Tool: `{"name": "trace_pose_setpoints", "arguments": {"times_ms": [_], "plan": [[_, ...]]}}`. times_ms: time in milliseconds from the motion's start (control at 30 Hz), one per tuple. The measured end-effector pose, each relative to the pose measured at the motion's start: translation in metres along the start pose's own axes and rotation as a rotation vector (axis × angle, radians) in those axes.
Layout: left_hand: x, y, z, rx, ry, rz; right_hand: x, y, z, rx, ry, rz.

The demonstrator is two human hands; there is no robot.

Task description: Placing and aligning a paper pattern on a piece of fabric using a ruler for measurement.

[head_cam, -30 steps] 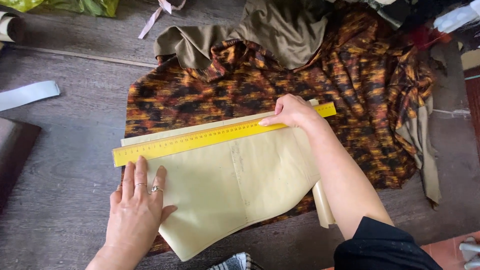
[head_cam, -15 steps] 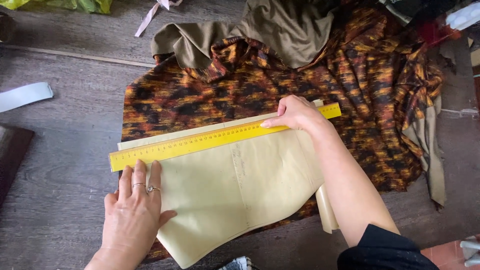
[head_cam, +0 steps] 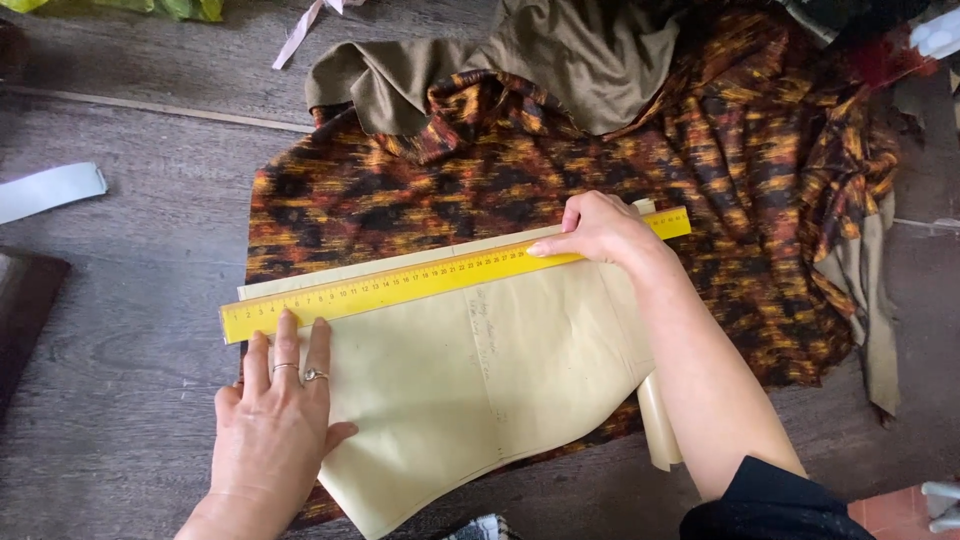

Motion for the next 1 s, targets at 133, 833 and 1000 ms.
{"name": "trace_pose_setpoints", "arguments": {"times_ms": [133,833,1000], "plan": [[-0.002,-0.006,-0.001,0.019,0.015,0.007,0.002,-0.003,0.008,-0.038,-0.03,-0.04],[-0.003,-0.009,-0.001,0.068,0.042,-0.033,0.076,0.084,0.104,-0.873,-0.864,-0.182],[-0.003,-0.008,0.0,0.021,0.042,-0.064,0.073,0.1,0.105,-0.925,-0.875,-0.246]]}}
Point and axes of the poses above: each hand's wrist, its own z-axis away from the middle knuckle, its own y-axis out of the palm, x = y × z, the point moved 8 cm from there along -z, towards the middle knuckle, and after that the axes turned 1 degree about -x, right-handed, at the moved point
